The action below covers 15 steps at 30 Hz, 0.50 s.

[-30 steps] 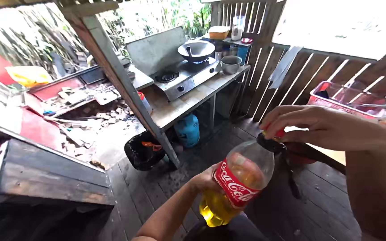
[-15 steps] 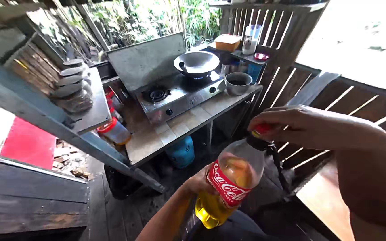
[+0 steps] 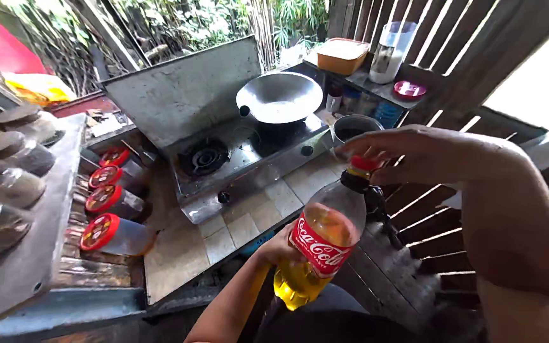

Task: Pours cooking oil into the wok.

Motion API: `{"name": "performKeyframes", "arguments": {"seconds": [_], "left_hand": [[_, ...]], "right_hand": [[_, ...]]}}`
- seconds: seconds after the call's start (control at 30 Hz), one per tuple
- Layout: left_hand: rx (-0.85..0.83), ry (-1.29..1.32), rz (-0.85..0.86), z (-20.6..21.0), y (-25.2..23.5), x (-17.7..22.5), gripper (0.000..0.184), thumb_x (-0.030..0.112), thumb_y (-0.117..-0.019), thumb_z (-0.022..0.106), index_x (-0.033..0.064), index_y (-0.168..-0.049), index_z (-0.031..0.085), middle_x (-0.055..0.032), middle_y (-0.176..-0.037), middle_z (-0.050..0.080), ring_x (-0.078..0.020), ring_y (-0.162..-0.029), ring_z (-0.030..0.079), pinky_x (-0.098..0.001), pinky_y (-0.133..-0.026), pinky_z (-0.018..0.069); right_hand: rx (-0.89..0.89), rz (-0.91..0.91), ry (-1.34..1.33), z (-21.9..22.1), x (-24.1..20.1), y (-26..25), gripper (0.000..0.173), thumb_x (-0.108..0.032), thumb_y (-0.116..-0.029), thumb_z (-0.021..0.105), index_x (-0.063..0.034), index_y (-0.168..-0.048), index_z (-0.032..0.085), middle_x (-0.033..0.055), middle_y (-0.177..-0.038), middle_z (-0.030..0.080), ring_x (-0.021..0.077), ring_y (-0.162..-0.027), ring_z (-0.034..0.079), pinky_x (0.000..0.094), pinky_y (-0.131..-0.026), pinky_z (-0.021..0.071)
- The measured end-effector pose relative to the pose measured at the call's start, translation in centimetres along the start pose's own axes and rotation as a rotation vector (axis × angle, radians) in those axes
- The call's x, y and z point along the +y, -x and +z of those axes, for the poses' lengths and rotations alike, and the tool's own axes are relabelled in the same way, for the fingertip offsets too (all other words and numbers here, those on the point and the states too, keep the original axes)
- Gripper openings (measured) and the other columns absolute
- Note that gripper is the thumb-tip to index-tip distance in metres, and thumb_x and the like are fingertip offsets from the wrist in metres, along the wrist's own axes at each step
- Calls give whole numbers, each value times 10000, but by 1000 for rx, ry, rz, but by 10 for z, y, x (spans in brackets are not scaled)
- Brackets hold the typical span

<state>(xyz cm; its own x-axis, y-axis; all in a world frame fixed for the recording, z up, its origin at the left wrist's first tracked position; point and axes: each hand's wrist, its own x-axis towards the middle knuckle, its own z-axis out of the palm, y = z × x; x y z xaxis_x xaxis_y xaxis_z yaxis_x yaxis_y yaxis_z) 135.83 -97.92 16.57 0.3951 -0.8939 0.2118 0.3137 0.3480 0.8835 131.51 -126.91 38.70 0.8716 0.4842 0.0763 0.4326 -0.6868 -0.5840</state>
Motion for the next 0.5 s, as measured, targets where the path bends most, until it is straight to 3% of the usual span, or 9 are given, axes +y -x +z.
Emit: {"name": "performKeyframes", "arguments": {"seconds": [0.03, 0.07, 0.1, 0.13, 0.2, 0.27, 0.37, 0.43, 0.5], "left_hand": [[9, -8, -2, -9, -12, 6, 663, 250, -747, 886, 240, -1341, 591, 112, -1203, 723, -20, -1085, 682, -254, -960, 565], [32, -19, -8, -17, -21, 11, 668, 253, -734, 891, 237, -1332, 594, 111, -1193, 725, -19, -1079, 683, -253, -955, 566], [58, -25, -12, -25, -30, 16, 665, 257, -722, 896, 235, -1319, 603, 109, -1183, 729, -20, -1072, 685, -256, -949, 568], [76, -32, -11, -33, -37, 19, 664, 269, -715, 900, 235, -1309, 604, 112, -1178, 729, -18, -1069, 685, -256, -945, 570], [88, -32, 11, -48, -50, 23, 640, 284, -719, 900, 245, -1294, 621, 115, -1176, 731, -16, -1068, 686, -254, -944, 571], [84, -36, 53, -64, -63, 25, 629, 310, -743, 895, 259, -1308, 625, 120, -1195, 725, -12, -1081, 680, -252, -953, 569], [189, -72, 114, -77, -79, 26, 601, 340, -754, 883, 272, -1297, 634, 130, -1191, 727, -1, -1075, 679, -242, -945, 571], [282, -98, 157, -83, -86, 25, 555, 359, -772, 870, 285, -1275, 648, 130, -1176, 734, 6, -1069, 680, -240, -940, 572], [380, -113, 190, -87, -93, 30, 523, 342, -770, 867, 297, -1250, 663, 132, -1155, 741, 12, -1056, 684, -231, -930, 575]], "right_hand": [[44, 40, 104, -6, 4, -11, 408, -441, -1006, 606, -206, -1333, 670, -33, -1008, 728, 79, -836, 699, 338, -738, 614], [96, 72, 205, -9, 9, -22, 406, -536, -1028, 515, -226, -1190, 722, -68, -821, 691, 63, -699, 647, 338, -630, 558], [122, 80, 300, -11, 17, -34, 424, -562, -1044, 453, -226, -994, 707, -79, -676, 604, 71, -596, 583, 343, -543, 485], [101, 73, 350, -15, 24, -44, 411, -521, -1062, 456, -199, -948, 686, -60, -638, 570, 98, -572, 566, 366, -529, 465], [47, 18, 322, -28, 43, -65, 286, -412, -1064, 525, -184, -1020, 691, -47, -709, 617, 102, -623, 598, 367, -567, 503], [85, -117, 184, -43, 66, -84, 188, -278, -1030, 581, -164, -1127, 695, -44, -864, 676, 51, -736, 628, 295, -658, 553], [268, -251, -142, -55, 111, -106, 233, -110, -1023, 527, -57, -1227, 626, 26, -1101, 644, 55, -917, 651, 259, -816, 597], [393, -175, -431, -36, 144, -115, 266, -83, -984, 407, -89, -1169, 598, -33, -1057, 659, 51, -876, 671, 289, -797, 617], [443, 18, -622, 6, 164, -120, 345, -133, -1015, 342, -20, -1179, 625, 9, -1011, 685, 69, -798, 661, 300, -731, 602]]}}
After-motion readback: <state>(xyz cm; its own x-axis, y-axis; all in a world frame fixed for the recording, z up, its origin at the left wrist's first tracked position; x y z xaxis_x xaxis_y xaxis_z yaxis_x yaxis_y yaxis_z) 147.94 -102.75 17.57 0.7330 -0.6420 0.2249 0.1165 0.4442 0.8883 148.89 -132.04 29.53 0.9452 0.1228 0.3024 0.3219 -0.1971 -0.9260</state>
